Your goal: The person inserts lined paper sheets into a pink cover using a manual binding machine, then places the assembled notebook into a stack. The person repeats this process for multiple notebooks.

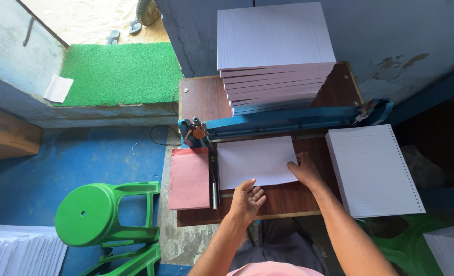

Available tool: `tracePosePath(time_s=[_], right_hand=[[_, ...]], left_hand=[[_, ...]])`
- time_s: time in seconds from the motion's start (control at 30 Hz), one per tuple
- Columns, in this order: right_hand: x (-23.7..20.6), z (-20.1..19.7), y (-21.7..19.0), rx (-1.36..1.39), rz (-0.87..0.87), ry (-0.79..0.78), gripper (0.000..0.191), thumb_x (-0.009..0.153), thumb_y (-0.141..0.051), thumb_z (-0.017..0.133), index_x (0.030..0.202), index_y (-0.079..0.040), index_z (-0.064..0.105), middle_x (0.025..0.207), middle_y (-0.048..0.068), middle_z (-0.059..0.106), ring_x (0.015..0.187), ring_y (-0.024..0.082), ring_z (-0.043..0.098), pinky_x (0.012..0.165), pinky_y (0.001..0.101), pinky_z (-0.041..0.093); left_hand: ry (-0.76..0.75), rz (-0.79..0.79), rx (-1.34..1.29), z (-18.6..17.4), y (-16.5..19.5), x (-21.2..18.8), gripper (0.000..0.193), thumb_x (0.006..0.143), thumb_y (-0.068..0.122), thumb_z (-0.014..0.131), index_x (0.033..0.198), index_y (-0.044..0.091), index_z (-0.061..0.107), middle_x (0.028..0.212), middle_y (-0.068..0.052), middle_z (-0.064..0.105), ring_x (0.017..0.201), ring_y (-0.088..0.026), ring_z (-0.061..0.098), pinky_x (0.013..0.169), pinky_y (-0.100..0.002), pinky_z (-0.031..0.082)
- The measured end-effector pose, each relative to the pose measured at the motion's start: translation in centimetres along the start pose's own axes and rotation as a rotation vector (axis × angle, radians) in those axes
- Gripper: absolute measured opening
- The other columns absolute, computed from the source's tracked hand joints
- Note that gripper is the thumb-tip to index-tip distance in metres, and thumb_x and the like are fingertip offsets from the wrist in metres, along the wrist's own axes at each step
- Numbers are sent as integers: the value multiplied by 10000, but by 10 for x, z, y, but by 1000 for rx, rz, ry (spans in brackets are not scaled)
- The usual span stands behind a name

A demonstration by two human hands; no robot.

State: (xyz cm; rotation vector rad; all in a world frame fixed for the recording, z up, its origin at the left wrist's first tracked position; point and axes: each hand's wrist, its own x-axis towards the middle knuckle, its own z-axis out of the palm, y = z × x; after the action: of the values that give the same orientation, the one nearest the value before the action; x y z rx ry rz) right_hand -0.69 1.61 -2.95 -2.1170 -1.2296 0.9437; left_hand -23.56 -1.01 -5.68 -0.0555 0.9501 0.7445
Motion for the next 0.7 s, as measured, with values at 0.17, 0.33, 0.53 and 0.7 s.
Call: tracePosePath(time_s=[0.17,0.33,0.53,0.7], right_hand=[[2,0,3,38,62,-18,507,873,-276,641,1260,38,547,1114,239,703,1034,337,721,898,432,561],[3,-2,11,96,31,5,452,898,-256,655,1262,7,603,1120,196,723,1028,287,699,888,411,540],[2,-7,13,280,94,-68,387,893,-160,672,1239,7,627,1036,170,729,926,249,692,788,376,546],[-2,-11,15,293,163,-63,403,897,-147,672,1258,21,613,1033,178,721,936,250,690,795,369,546]], left_hand=[[-2,4,2,-2,-1,2,935,877,236,679,1576,-47,127,1636,-317,182,1559,-414,188,1252,-520,253],[15,4,14,-8,-3,7,899,878,244,670,1573,-38,176,1630,-307,224,1547,-408,226,1243,-510,272],[93,92,393,-5,-9,-12,705,895,238,657,1500,-18,400,1463,-204,546,1384,-351,527,1141,-471,424],[81,763,1422,5,-13,-54,444,914,192,673,1335,54,631,1268,-124,671,1184,-281,653,1024,-402,508]])
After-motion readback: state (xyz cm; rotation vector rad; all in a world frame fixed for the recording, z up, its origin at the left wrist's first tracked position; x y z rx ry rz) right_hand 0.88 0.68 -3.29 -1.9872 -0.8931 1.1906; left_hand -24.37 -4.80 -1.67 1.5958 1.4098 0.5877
